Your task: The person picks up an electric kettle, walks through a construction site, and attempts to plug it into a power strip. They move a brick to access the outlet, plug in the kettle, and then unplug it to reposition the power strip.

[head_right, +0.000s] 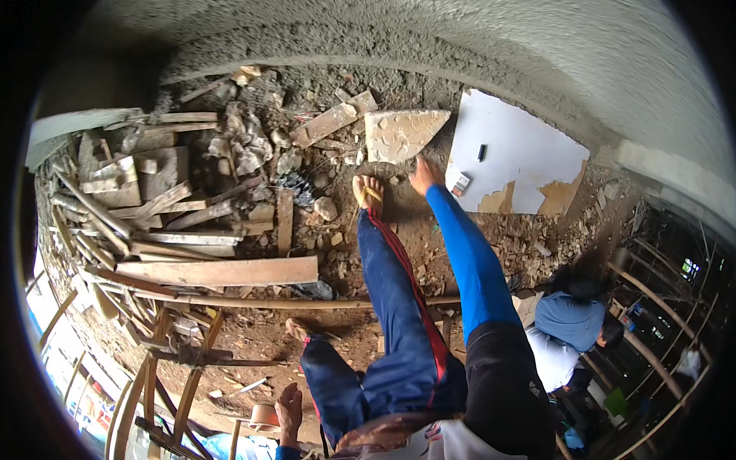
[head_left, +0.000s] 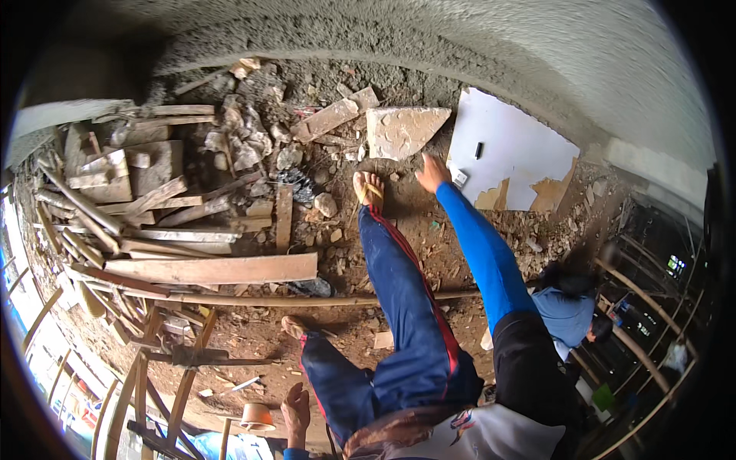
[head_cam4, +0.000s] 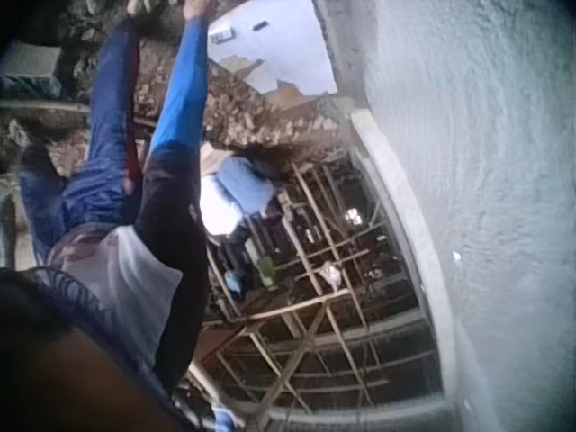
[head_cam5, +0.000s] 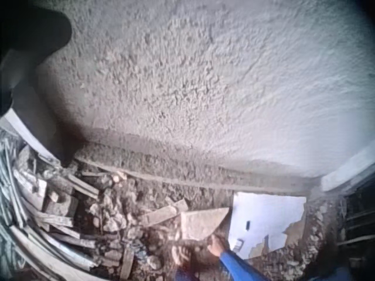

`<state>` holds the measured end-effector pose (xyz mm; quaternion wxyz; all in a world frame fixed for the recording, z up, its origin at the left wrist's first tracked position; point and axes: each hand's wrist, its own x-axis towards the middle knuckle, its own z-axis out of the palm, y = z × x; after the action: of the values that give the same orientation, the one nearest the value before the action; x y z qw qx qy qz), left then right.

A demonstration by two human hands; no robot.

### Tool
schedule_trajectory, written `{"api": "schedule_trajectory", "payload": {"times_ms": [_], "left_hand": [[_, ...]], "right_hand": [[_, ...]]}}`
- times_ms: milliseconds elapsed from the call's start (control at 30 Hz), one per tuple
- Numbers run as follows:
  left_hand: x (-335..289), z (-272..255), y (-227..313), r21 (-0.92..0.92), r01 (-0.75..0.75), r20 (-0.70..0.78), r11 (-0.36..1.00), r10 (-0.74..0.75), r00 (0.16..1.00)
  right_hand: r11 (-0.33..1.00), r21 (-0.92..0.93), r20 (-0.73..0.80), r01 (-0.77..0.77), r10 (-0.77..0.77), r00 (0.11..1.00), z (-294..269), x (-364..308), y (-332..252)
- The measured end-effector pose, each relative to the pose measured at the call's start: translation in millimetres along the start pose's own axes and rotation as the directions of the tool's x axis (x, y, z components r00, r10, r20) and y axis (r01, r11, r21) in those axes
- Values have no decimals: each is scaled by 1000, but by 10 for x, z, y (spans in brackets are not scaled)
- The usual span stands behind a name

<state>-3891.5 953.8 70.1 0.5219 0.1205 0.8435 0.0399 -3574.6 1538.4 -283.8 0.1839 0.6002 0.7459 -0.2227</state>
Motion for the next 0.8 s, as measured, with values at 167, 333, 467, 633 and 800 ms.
{"api": "schedule_trajectory", "payload": {"times_ms": [167, 333, 467, 633, 800], "left_hand": [[583, 476, 1075, -116, 171, 117, 978, -158, 980], [775, 750, 1465, -175, 138, 214, 975, -100, 972], [746, 770, 1615, -205, 162, 191, 965, -123, 974], [758, 722, 1661, -242, 216, 179, 946, -175, 968], [821, 793, 1483, -265, 134, 104, 955, -110, 989]], "right_hand": [[963, -159, 143, 216, -194, 971, -176, 1835, -279], [898, -293, 125, 328, -304, 944, 206, 2198, -296], [919, -271, -59, 286, -312, 948, 318, 1867, -293], [926, -257, 53, 278, -273, 960, 82, 1476, -339], [869, -383, 189, 311, -256, 948, 92, 1107, -250]]}}
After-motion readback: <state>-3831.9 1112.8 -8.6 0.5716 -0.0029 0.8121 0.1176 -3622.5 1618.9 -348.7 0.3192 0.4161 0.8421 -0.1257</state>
